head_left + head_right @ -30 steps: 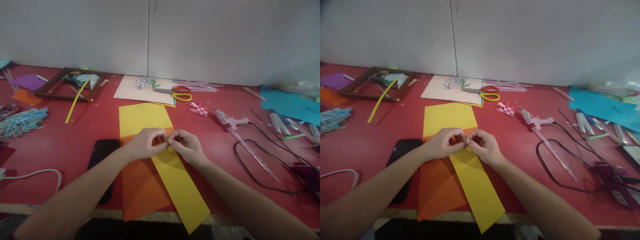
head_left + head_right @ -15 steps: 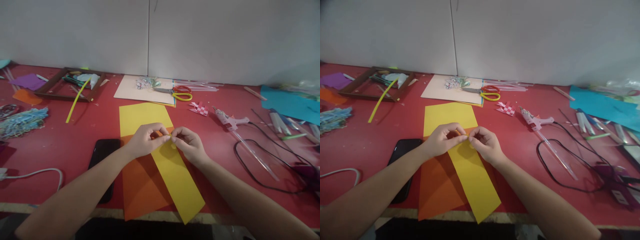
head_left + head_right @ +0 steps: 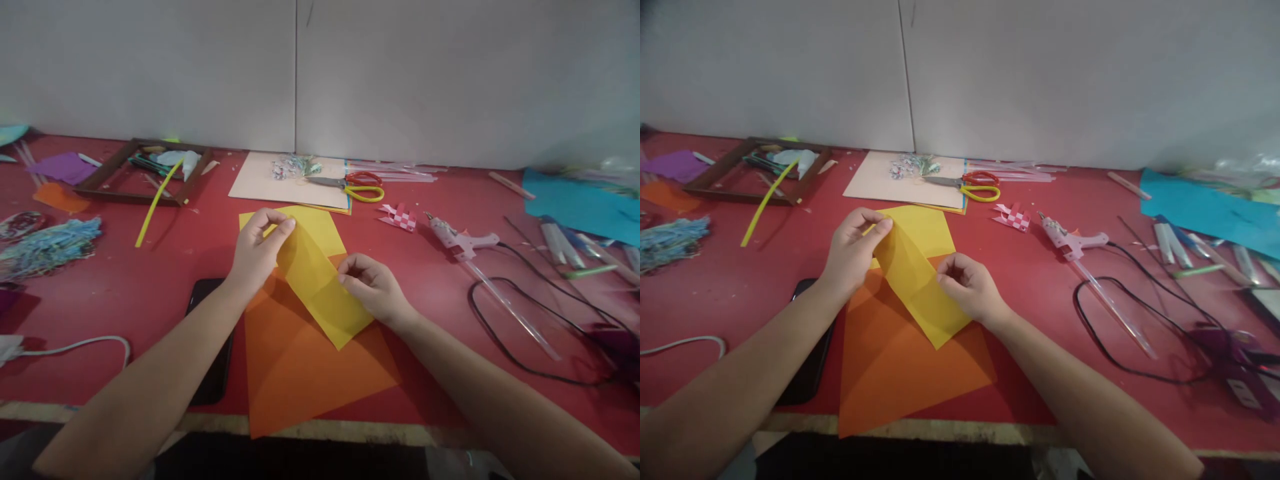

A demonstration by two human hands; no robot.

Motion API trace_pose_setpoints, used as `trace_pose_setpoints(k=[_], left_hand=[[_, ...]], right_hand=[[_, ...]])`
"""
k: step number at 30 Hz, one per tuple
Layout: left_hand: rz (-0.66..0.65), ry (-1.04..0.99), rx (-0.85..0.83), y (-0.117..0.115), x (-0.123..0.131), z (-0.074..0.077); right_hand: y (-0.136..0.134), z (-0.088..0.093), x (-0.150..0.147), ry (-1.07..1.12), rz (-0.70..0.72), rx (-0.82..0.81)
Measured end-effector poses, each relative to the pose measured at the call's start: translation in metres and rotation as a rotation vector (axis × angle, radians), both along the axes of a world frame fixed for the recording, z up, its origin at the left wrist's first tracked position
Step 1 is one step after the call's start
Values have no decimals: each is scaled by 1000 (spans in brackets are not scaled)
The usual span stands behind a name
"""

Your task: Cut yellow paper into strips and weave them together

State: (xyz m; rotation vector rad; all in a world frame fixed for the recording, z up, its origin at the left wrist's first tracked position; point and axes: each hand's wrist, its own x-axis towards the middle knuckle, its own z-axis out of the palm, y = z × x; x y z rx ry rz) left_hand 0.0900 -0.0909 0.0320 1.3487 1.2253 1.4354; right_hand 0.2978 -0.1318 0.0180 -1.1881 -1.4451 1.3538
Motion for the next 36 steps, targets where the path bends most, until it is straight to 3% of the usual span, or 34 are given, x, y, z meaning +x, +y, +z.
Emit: trace_pose_setpoints(k=[5,9,11,14,17,22,27,31,36], left_hand=[[163,-136,37,10,-11,-4],[242,-304,-10,13,-13,2],[161,-429,-127,10,-9,8],[-107,-545,-325,3,-1,12],[-255,-486,-446,-5,6,10],[-289,-246,-660,-12,14,5],[-311,-393,-540,-13,16,3],[-215,-438,-514,-9,11,2],[28,-458,-526,6,-3,1]], right_hand=[[0,-2,3,-11,-5,23],[-1,-2,4,-5,-43,64],[-1,-3,5,14,-97,79],[1,-6,6,71,-182,84],[3,-9,6,88,-214,84],[3,-11,5,20,-215,87],[3,-8,3,32,-201,82],[2,-5,2,54,-177,68],[0,-6,4,87,-139,26]])
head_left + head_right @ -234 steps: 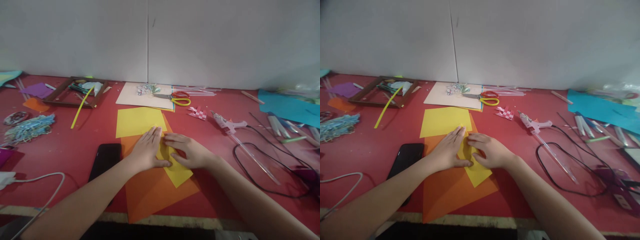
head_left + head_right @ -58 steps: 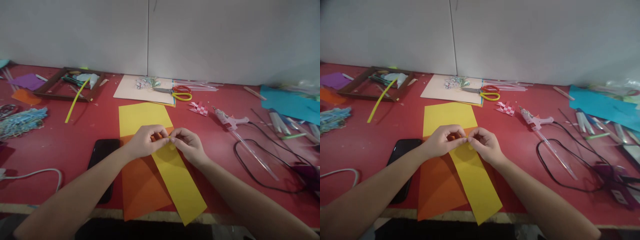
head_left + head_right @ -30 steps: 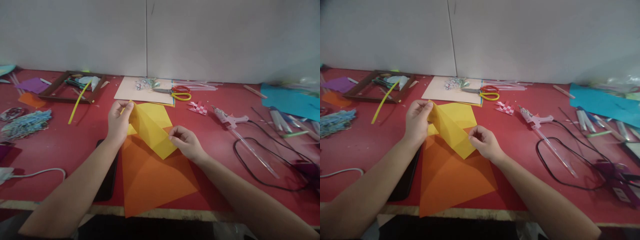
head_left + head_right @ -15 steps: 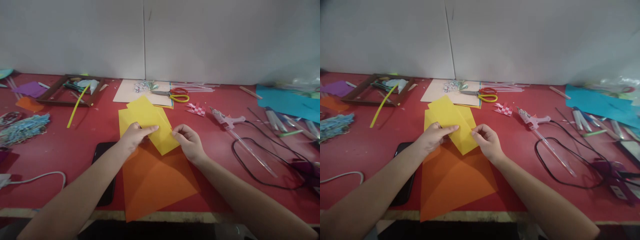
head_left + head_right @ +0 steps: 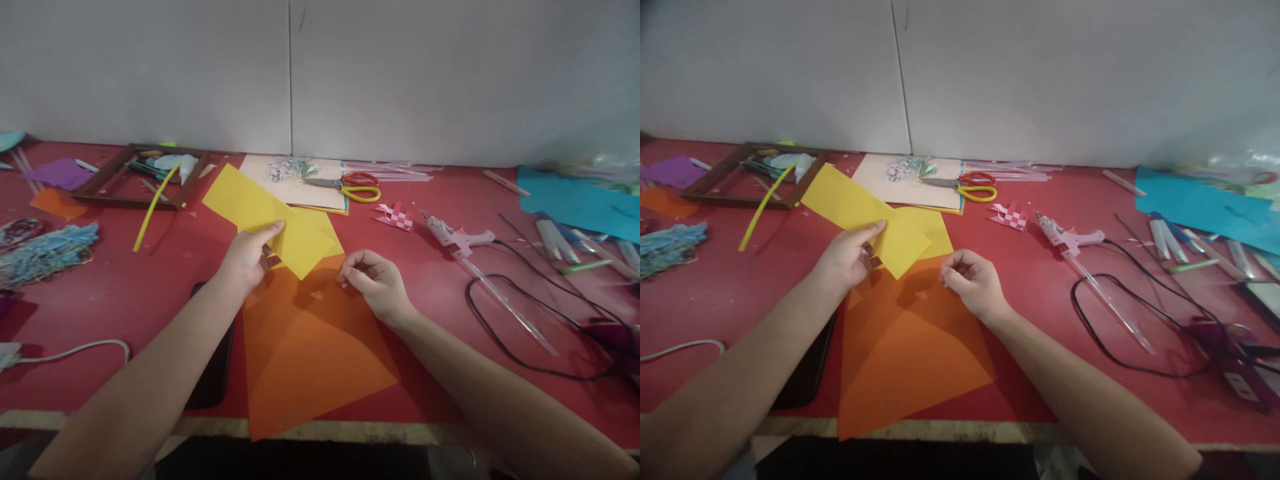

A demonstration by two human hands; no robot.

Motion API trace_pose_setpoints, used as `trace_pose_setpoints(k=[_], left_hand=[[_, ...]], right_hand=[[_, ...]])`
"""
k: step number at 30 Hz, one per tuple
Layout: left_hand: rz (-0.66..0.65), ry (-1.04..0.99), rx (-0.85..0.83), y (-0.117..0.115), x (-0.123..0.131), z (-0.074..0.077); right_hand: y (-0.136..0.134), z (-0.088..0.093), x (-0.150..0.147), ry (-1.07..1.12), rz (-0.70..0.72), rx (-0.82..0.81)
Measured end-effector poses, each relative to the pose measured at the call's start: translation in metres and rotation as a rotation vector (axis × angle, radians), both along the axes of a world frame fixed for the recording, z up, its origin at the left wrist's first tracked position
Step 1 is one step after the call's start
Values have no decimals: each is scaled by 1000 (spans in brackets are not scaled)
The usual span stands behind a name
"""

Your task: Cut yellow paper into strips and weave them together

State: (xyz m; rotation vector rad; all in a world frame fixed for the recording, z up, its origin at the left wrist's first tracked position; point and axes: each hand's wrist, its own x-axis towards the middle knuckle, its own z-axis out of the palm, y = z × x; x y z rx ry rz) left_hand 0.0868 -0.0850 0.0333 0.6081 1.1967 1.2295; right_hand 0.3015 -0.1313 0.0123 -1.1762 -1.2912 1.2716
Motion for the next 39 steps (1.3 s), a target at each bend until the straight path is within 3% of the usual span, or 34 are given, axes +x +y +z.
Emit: trace_pose_setpoints(k=[3,7,11,15,18,22,23,28,39], left_hand=[[-68,41,35,0,-1,0],[-352,143,37,-12,9,2],[-635,167,57,-25,17,5],[-781,183,116,-30,18,7],[-687,193,201,-27,17,7],[-312,251,185,-19,14,1],[-269,253,187,-17,13,0],[-281,172,208,-15,12,-3],[-65,-16,147,-13,11,6]], right_hand=[[1,-3,1,47,-54,48],[3,-5,2,129,-127,71],[1,-3,0,125,-78,38],[-1,-1,-1,59,-74,58],[-2,0,0,28,-96,25],[-4,4,2,-50,-62,-17],[-5,5,2,-75,-35,-12],[-7,6,0,-87,40,31],[-3,1,0,-106,62,107]])
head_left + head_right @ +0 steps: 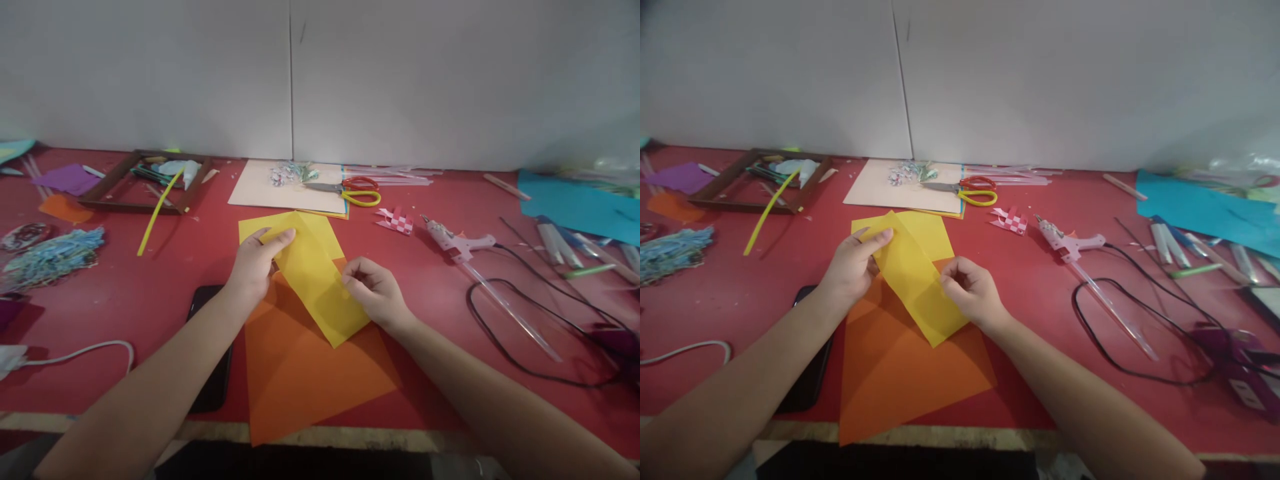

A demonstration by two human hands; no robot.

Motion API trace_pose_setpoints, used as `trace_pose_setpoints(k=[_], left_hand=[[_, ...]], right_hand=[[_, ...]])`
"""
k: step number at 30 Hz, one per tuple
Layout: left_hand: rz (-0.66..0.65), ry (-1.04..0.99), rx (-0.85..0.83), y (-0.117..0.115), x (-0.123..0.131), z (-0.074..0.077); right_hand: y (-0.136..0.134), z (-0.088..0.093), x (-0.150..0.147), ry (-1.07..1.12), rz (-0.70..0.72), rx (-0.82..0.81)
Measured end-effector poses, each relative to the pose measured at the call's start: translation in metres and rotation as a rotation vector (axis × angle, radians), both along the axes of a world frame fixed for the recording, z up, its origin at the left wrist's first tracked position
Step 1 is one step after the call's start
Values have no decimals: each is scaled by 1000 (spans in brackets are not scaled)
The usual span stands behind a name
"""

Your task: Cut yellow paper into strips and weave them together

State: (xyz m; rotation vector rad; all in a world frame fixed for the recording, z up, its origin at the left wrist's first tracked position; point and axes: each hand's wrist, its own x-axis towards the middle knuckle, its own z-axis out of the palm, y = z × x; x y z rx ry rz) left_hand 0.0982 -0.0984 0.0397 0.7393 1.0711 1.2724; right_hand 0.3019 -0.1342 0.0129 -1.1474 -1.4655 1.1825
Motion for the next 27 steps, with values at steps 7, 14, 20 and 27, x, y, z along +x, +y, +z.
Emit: trace_pose_setpoints(k=[7,14,20,27], left_hand=[[258,1,56,5,-4,-4],[402,-114,30,5,-4,1],[428,-170,-46,7,-7,0],[373,-327,-277,10,-11,3]], right_hand=[[-3,1,-2,-80,42,-30],[-2,0,-1,-115,52,-79],[-2,-1,-1,-108,79,-96],[-1,-1,0,-106,114,-143]])
